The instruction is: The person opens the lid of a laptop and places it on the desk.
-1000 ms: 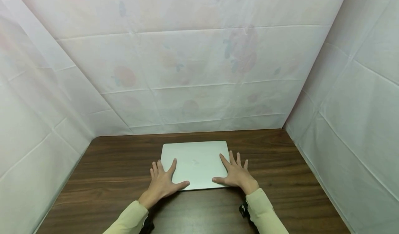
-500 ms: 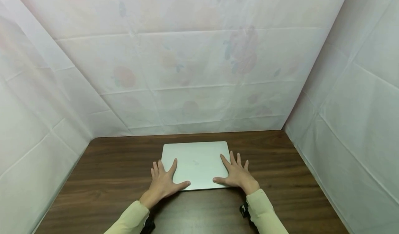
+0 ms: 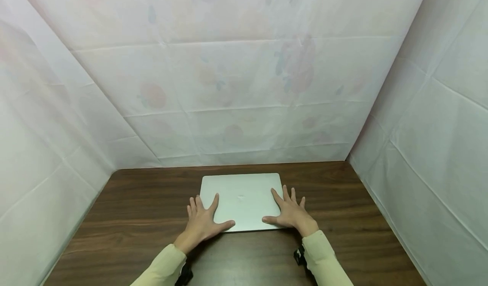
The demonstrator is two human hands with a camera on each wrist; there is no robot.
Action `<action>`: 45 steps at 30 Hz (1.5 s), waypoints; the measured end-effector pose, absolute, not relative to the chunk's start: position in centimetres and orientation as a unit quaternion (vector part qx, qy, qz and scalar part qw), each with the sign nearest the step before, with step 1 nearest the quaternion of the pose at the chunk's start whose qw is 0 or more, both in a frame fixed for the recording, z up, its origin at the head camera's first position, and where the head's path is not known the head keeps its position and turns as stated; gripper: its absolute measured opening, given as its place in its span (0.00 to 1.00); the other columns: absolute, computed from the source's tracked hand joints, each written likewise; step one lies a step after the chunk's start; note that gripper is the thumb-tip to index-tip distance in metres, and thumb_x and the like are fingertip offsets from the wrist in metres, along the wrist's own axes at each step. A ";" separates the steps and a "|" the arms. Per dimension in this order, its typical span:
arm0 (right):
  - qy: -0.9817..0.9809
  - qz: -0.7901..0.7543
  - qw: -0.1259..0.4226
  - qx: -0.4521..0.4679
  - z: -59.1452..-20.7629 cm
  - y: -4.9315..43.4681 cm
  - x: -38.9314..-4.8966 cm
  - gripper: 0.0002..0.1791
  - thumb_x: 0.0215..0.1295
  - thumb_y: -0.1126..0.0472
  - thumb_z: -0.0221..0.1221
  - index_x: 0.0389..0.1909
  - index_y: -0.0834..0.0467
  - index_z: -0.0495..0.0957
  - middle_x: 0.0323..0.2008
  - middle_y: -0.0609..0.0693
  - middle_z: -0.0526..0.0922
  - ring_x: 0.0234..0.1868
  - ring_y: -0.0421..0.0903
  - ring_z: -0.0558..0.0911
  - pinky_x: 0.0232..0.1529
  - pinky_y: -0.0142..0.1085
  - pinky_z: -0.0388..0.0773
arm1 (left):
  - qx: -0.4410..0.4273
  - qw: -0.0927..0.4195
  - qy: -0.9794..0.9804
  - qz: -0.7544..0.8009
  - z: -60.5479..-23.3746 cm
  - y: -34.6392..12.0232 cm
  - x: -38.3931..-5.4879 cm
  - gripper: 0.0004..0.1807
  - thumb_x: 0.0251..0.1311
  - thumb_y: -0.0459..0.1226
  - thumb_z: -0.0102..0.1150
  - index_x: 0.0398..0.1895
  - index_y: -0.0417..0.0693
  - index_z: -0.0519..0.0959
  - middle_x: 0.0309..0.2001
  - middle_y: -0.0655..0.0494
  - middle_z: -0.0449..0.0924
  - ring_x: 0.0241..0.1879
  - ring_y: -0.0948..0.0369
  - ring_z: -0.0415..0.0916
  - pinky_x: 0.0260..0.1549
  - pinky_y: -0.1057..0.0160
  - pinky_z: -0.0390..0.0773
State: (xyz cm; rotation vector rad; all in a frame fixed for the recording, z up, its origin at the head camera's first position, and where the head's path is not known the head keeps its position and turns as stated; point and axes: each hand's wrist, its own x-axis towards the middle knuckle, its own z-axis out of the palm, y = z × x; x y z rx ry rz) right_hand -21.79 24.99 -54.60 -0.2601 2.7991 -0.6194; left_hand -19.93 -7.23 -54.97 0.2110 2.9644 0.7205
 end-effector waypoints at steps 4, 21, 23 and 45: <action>0.963 -0.215 0.134 -0.091 -54.9 25.0 -21.6 0.62 0.56 0.24 0.64 0.84 0.47 0.49 0.82 0.68 0.38 0.80 0.74 0.36 0.66 0.82 0.32 | 0.069 0.046 0.968 0.235 -55.1 -7.3 -19.7 0.64 0.46 0.77 0.63 0.82 0.55 0.58 0.77 0.16 0.37 0.77 0.24 0.30 0.74 0.28 0.41; 0.959 -0.221 0.138 -0.110 -55.3 24.7 -22.0 0.62 0.57 0.25 0.63 0.84 0.47 0.47 0.82 0.68 0.36 0.80 0.75 0.38 0.66 0.82 0.30 | 0.083 0.059 0.972 0.212 -54.5 -10.6 -19.3 0.62 0.49 0.77 0.61 0.84 0.62 0.52 0.80 0.27 0.45 0.77 0.24 0.38 0.72 0.25 0.43; 0.960 -0.218 0.136 -0.109 -55.2 24.8 -22.1 0.62 0.57 0.24 0.63 0.84 0.47 0.47 0.82 0.68 0.36 0.80 0.75 0.38 0.66 0.82 0.31 | 0.086 0.061 0.972 0.211 -54.5 -11.1 -19.2 0.63 0.49 0.77 0.60 0.84 0.63 0.51 0.81 0.29 0.45 0.78 0.25 0.37 0.72 0.25 0.43; 0.958 -0.227 0.134 -0.108 -54.6 25.2 -21.8 0.62 0.58 0.25 0.63 0.84 0.51 0.46 0.81 0.71 0.37 0.79 0.78 0.38 0.64 0.83 0.31 | 0.071 0.079 0.975 0.195 -54.3 -14.8 -17.0 0.70 0.44 0.79 0.62 0.85 0.54 0.48 0.81 0.30 0.43 0.80 0.30 0.40 0.72 0.25 0.44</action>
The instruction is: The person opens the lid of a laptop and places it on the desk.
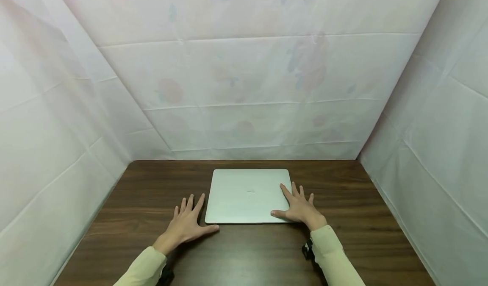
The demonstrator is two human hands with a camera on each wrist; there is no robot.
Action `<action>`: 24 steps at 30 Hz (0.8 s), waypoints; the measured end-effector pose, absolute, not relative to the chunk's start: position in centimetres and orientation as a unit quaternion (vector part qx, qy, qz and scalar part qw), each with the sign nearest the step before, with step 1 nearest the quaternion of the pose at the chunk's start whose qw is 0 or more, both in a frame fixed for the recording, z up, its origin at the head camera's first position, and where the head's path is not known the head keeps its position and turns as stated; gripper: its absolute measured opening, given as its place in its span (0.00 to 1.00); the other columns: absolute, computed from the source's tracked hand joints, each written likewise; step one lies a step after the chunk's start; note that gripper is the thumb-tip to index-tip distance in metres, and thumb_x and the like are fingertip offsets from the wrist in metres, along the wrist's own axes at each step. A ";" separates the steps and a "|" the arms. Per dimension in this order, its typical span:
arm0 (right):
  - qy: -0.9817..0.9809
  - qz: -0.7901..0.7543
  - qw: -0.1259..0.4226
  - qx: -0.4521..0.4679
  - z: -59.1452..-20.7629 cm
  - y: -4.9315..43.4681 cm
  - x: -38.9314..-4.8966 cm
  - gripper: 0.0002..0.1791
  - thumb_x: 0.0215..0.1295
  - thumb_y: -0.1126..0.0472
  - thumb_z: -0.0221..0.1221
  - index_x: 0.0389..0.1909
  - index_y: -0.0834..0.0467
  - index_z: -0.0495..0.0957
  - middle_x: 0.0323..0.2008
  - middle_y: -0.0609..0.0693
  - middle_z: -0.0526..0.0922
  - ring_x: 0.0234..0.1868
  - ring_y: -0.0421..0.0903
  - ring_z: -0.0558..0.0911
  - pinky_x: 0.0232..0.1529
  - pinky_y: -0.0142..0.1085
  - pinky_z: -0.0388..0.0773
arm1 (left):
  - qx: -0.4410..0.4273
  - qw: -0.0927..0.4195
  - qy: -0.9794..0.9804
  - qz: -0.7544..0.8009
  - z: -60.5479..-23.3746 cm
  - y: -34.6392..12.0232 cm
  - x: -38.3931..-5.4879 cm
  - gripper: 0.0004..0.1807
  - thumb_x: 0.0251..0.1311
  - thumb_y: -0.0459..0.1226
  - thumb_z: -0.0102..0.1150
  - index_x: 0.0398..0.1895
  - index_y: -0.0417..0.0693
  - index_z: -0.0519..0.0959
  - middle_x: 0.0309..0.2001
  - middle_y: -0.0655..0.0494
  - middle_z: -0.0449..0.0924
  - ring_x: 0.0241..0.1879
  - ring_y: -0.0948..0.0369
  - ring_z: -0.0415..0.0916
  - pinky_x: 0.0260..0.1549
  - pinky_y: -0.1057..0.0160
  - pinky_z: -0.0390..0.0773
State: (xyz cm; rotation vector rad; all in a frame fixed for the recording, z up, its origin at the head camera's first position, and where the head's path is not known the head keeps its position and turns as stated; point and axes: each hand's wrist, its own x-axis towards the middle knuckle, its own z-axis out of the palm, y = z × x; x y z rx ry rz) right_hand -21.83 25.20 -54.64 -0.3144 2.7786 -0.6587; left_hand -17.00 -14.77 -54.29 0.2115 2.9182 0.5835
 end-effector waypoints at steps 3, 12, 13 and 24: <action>0.958 -0.226 0.141 -0.102 -54.5 25.1 -21.7 0.63 0.57 0.25 0.63 0.84 0.51 0.47 0.81 0.72 0.38 0.78 0.78 0.39 0.65 0.83 0.32 | 0.067 0.085 0.977 0.186 -54.5 -14.7 -17.0 0.71 0.44 0.78 0.63 0.85 0.51 0.48 0.81 0.30 0.42 0.79 0.29 0.40 0.72 0.25 0.43; 0.960 -0.225 0.146 -0.086 -54.0 24.6 -21.5 0.62 0.58 0.27 0.64 0.83 0.54 0.49 0.80 0.75 0.41 0.77 0.80 0.40 0.66 0.82 0.36 | 0.055 0.084 0.977 0.189 -54.7 -14.0 -17.3 0.68 0.45 0.78 0.63 0.84 0.52 0.51 0.82 0.30 0.40 0.80 0.30 0.37 0.71 0.23 0.41; 0.960 -0.225 0.145 -0.085 -53.9 24.6 -21.5 0.62 0.58 0.27 0.64 0.83 0.54 0.49 0.80 0.75 0.41 0.77 0.80 0.40 0.66 0.82 0.36 | 0.054 0.085 0.977 0.187 -54.7 -14.0 -17.3 0.68 0.45 0.78 0.62 0.84 0.52 0.52 0.82 0.30 0.40 0.80 0.30 0.36 0.71 0.23 0.40; 0.959 -0.232 0.147 -0.076 -53.5 24.4 -21.3 0.62 0.58 0.28 0.65 0.83 0.55 0.49 0.79 0.76 0.42 0.77 0.81 0.40 0.67 0.81 0.37 | 0.035 0.101 0.978 0.181 -54.9 -13.5 -17.5 0.68 0.43 0.80 0.61 0.84 0.58 0.51 0.82 0.31 0.36 0.80 0.30 0.33 0.71 0.23 0.35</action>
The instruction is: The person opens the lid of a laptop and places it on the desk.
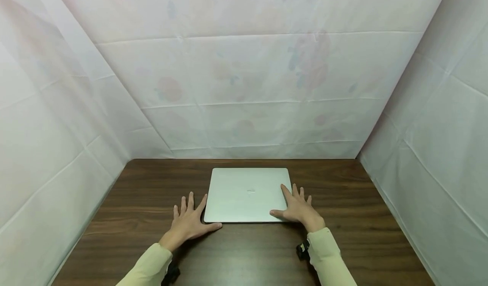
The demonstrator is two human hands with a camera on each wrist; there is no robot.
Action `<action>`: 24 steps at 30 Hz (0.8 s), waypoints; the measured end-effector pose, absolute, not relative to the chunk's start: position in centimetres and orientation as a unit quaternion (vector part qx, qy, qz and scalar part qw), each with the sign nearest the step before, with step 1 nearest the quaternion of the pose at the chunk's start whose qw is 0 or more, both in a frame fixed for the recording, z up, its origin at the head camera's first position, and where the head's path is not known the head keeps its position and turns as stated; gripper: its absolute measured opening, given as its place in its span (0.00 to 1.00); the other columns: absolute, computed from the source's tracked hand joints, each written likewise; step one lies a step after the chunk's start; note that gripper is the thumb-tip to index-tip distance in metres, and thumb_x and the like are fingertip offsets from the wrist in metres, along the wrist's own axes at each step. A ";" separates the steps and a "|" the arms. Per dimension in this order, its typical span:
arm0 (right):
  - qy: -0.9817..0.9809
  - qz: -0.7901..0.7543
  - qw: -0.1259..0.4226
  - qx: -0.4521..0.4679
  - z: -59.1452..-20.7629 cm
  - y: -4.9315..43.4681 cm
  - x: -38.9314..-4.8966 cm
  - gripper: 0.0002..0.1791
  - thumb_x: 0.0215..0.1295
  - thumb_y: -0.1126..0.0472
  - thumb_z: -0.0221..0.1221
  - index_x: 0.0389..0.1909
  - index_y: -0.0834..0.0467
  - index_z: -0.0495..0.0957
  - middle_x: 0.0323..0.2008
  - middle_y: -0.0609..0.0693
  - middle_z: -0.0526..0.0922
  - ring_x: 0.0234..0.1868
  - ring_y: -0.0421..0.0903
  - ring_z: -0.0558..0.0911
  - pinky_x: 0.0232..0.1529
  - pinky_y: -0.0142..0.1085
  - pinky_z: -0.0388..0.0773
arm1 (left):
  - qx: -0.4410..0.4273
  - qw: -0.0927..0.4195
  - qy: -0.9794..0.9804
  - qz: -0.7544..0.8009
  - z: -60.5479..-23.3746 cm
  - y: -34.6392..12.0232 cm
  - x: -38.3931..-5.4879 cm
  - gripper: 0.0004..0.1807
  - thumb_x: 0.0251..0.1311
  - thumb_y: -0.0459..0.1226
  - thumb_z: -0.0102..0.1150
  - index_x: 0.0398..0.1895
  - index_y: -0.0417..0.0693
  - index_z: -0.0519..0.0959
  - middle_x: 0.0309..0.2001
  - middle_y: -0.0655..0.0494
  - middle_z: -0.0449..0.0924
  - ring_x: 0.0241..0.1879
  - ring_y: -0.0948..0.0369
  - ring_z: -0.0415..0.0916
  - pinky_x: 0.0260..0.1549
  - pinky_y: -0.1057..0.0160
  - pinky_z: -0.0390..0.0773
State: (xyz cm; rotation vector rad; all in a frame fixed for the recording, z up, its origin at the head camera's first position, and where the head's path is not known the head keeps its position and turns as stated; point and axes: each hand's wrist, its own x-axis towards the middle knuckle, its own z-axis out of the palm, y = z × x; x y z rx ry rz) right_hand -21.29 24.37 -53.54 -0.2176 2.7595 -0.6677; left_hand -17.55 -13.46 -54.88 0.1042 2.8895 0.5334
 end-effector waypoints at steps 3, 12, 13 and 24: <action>0.957 -0.240 0.147 -0.075 -53.2 24.2 -21.1 0.62 0.59 0.29 0.66 0.83 0.56 0.48 0.79 0.76 0.43 0.77 0.81 0.40 0.67 0.81 0.39 | 0.033 0.101 0.978 0.177 -54.9 -13.4 -17.6 0.68 0.43 0.80 0.61 0.84 0.60 0.51 0.82 0.31 0.35 0.80 0.30 0.33 0.71 0.23 0.35; 0.956 -0.254 0.129 -0.072 -52.1 23.7 -20.3 0.61 0.61 0.34 0.67 0.83 0.58 0.46 0.79 0.75 0.47 0.77 0.81 0.44 0.68 0.80 0.45 | 0.033 0.102 0.979 0.175 -55.0 -13.4 -17.7 0.68 0.42 0.81 0.60 0.84 0.60 0.51 0.82 0.30 0.35 0.80 0.30 0.33 0.71 0.22 0.35; 0.957 -0.252 0.125 -0.072 -52.0 23.6 -20.2 0.61 0.61 0.34 0.67 0.83 0.58 0.47 0.79 0.75 0.48 0.77 0.80 0.45 0.68 0.79 0.46 | 0.033 0.102 0.979 0.175 -55.0 -13.4 -17.7 0.68 0.42 0.81 0.60 0.84 0.60 0.51 0.82 0.30 0.35 0.80 0.30 0.33 0.71 0.22 0.35; 0.960 -0.259 0.062 -0.082 -51.0 21.6 -18.8 0.57 0.62 0.36 0.68 0.83 0.57 0.50 0.77 0.71 0.57 0.77 0.77 0.53 0.69 0.75 0.55 | 0.034 0.098 0.980 0.169 -55.1 -13.4 -17.7 0.68 0.42 0.81 0.59 0.84 0.59 0.51 0.82 0.30 0.36 0.80 0.30 0.33 0.71 0.22 0.36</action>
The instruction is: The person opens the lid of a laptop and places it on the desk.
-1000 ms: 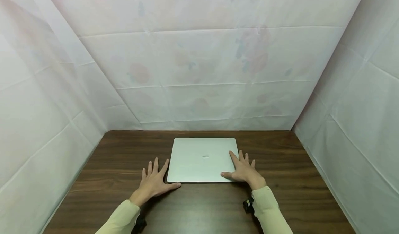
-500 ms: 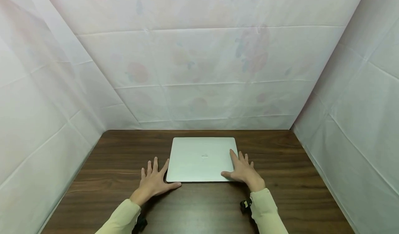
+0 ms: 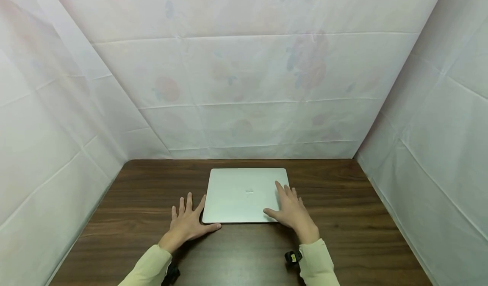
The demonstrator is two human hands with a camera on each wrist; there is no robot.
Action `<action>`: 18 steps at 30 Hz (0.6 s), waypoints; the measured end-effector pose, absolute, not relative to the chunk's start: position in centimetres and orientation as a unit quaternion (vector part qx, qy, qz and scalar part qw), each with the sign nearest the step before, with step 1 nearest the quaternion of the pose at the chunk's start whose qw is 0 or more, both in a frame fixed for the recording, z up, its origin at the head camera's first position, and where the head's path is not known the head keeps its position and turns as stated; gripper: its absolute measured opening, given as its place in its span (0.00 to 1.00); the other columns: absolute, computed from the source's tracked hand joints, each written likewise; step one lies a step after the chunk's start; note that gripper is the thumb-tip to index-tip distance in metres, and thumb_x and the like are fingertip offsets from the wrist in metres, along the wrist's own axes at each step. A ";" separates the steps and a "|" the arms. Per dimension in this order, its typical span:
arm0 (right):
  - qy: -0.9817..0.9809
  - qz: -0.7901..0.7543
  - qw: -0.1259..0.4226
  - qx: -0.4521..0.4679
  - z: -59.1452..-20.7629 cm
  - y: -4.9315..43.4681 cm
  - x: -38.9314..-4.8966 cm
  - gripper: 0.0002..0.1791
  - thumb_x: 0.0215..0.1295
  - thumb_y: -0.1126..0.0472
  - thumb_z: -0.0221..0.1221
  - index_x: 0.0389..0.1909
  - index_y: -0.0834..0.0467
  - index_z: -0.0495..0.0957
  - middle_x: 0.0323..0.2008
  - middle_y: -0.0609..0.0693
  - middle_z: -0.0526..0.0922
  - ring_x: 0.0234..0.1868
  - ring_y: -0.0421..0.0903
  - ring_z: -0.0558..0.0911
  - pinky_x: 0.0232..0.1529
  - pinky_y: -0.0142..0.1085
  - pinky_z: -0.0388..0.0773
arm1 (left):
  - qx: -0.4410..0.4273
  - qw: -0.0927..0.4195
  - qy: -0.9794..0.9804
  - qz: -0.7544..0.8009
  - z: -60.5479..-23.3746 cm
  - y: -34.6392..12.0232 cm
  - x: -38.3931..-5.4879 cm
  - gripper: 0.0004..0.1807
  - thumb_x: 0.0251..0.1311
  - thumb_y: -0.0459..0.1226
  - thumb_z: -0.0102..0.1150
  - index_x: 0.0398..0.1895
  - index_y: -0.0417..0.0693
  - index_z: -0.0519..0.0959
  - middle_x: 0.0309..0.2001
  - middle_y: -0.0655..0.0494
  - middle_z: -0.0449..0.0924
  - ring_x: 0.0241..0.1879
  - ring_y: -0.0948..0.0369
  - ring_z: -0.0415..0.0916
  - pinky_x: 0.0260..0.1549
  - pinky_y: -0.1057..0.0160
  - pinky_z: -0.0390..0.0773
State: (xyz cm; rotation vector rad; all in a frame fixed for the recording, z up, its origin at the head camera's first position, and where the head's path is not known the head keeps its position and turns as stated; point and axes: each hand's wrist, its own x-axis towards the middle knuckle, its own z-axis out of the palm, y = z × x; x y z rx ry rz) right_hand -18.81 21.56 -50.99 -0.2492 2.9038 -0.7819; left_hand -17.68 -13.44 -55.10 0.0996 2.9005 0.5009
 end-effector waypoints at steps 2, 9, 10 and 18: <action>0.959 -0.266 0.054 -0.086 -51.1 21.0 -18.5 0.56 0.63 0.37 0.68 0.83 0.57 0.51 0.77 0.70 0.58 0.77 0.76 0.53 0.69 0.74 0.56 | 0.034 0.100 0.980 0.168 -55.1 -13.4 -17.7 0.68 0.42 0.81 0.59 0.84 0.60 0.51 0.82 0.31 0.36 0.80 0.30 0.33 0.71 0.23 0.36; 0.949 -0.294 0.034 -0.104 -51.7 19.1 -17.7 0.53 0.62 0.40 0.70 0.81 0.56 0.57 0.77 0.68 0.61 0.77 0.74 0.57 0.70 0.69 0.61 | 0.034 0.108 0.979 0.168 -54.9 -13.3 -17.7 0.68 0.43 0.81 0.59 0.84 0.59 0.51 0.82 0.31 0.35 0.80 0.30 0.33 0.71 0.23 0.35; 0.949 -0.294 0.031 -0.107 -51.8 18.8 -17.5 0.52 0.62 0.41 0.70 0.81 0.56 0.57 0.76 0.68 0.62 0.77 0.74 0.57 0.70 0.69 0.62 | 0.033 0.109 0.979 0.168 -54.9 -13.3 -17.7 0.68 0.43 0.81 0.59 0.84 0.60 0.51 0.82 0.31 0.35 0.80 0.30 0.32 0.71 0.23 0.35; 0.953 -0.272 -0.006 -0.133 -52.7 16.9 -16.2 0.48 0.59 0.41 0.73 0.76 0.56 0.66 0.72 0.68 0.68 0.73 0.74 0.66 0.66 0.65 0.70 | 0.030 0.109 0.980 0.166 -54.9 -13.4 -17.7 0.68 0.43 0.81 0.59 0.84 0.59 0.50 0.82 0.31 0.35 0.80 0.30 0.32 0.71 0.23 0.35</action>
